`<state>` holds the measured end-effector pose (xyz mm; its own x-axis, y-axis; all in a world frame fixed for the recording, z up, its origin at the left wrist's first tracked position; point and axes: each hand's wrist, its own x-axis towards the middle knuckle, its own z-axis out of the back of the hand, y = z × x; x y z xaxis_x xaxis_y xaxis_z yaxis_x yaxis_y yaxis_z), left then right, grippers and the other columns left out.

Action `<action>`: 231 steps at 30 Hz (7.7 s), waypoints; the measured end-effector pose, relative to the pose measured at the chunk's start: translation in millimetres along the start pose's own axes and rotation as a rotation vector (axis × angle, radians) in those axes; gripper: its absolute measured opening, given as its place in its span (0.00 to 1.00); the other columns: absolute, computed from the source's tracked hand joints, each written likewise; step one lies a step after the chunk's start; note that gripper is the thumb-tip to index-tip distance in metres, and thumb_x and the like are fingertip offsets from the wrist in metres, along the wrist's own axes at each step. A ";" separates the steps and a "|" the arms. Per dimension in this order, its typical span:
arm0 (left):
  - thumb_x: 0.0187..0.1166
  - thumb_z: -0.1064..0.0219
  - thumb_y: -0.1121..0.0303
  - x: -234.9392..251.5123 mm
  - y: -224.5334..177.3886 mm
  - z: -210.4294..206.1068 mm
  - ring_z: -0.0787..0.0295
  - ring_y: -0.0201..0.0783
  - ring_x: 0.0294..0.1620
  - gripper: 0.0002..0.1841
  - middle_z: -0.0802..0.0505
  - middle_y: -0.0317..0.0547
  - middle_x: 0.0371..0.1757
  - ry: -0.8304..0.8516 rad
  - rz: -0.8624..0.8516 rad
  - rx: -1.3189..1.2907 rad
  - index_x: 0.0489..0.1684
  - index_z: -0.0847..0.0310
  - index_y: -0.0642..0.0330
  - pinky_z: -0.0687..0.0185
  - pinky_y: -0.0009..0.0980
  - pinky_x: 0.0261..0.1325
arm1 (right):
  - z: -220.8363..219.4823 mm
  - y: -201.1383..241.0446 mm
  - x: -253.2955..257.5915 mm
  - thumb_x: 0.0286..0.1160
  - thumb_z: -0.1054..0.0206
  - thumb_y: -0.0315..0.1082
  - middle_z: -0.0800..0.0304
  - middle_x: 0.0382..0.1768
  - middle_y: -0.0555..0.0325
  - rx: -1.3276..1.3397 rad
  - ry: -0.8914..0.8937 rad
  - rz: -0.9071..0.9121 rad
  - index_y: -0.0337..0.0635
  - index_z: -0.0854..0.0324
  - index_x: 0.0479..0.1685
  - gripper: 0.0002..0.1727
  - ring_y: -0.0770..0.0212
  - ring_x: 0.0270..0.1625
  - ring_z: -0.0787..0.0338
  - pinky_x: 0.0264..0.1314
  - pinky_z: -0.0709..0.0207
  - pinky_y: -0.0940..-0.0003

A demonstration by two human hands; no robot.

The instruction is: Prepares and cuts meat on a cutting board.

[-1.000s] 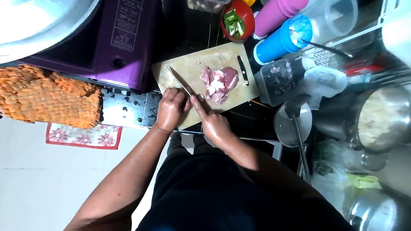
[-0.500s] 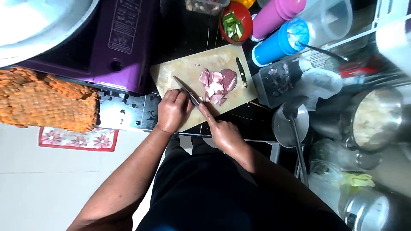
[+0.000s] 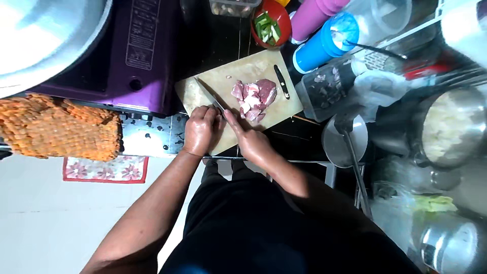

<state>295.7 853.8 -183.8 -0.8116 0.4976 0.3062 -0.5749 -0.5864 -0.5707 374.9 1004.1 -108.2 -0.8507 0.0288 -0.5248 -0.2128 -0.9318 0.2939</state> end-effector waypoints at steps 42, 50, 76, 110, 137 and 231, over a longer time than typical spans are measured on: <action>0.74 0.32 0.68 16.6 9.5 5.0 0.10 0.63 0.48 0.11 0.09 0.62 0.40 0.148 -0.113 -0.037 0.40 0.13 0.70 0.18 0.56 0.55 | -5.2 24.6 -27.5 0.85 0.42 0.29 0.10 0.35 0.44 -0.031 0.141 -0.205 0.63 0.81 0.98 0.52 0.41 0.41 0.07 0.44 0.16 0.46; 0.71 0.25 0.71 27.4 1.8 13.6 0.09 0.63 0.49 0.10 0.09 0.64 0.47 0.217 -0.041 -0.037 0.44 0.12 0.68 0.15 0.60 0.54 | -8.6 -18.9 -25.5 0.90 0.45 0.31 0.11 0.31 0.43 0.309 0.033 -0.064 0.66 0.71 0.99 0.46 0.45 0.34 0.10 0.45 0.16 0.45; 0.72 0.21 0.68 148.1 -28.1 11.1 0.15 0.60 0.65 0.22 0.12 0.63 0.61 0.872 -0.042 -0.047 0.63 0.17 0.65 0.23 0.61 0.70 | -5.7 -10.8 -45.6 0.93 0.52 0.35 0.07 0.42 0.43 0.256 0.155 -0.045 0.76 0.60 0.97 0.37 0.41 0.49 0.08 0.56 0.18 0.42; 0.79 0.33 0.69 1.9 31.1 31.9 0.10 0.60 0.58 0.10 0.08 0.62 0.52 0.154 -0.226 -0.161 0.43 0.12 0.69 0.15 0.51 0.63 | -40.1 20.2 -85.9 0.83 0.45 0.28 0.08 0.29 0.48 0.056 -0.253 -0.070 0.58 0.46 0.96 0.38 0.45 0.31 0.07 0.35 0.14 0.50; 0.77 0.34 0.69 2.9 25.0 15.5 0.12 0.62 0.61 0.13 0.11 0.67 0.57 0.055 -0.117 -0.156 0.50 0.16 0.73 0.16 0.51 0.66 | -1.1 46.1 -17.9 0.88 0.45 0.30 0.10 0.32 0.44 0.039 0.099 -0.241 0.73 0.80 0.97 0.50 0.41 0.40 0.07 0.46 0.16 0.44; 0.76 0.28 0.71 15.8 -5.8 6.3 0.08 0.58 0.48 0.07 0.08 0.58 0.40 0.131 -0.119 -0.089 0.38 0.14 0.68 0.13 0.50 0.54 | -18.7 -4.1 -64.6 0.90 0.48 0.33 0.07 0.34 0.46 0.173 -0.231 -0.202 0.64 0.60 0.99 0.40 0.42 0.39 0.07 0.47 0.15 0.45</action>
<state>285.6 861.0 -170.8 -0.7145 0.6426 0.2768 -0.6496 -0.4623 -0.6036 439.7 999.4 -90.4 -0.8652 0.3062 -0.3971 -0.4496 -0.8244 0.3438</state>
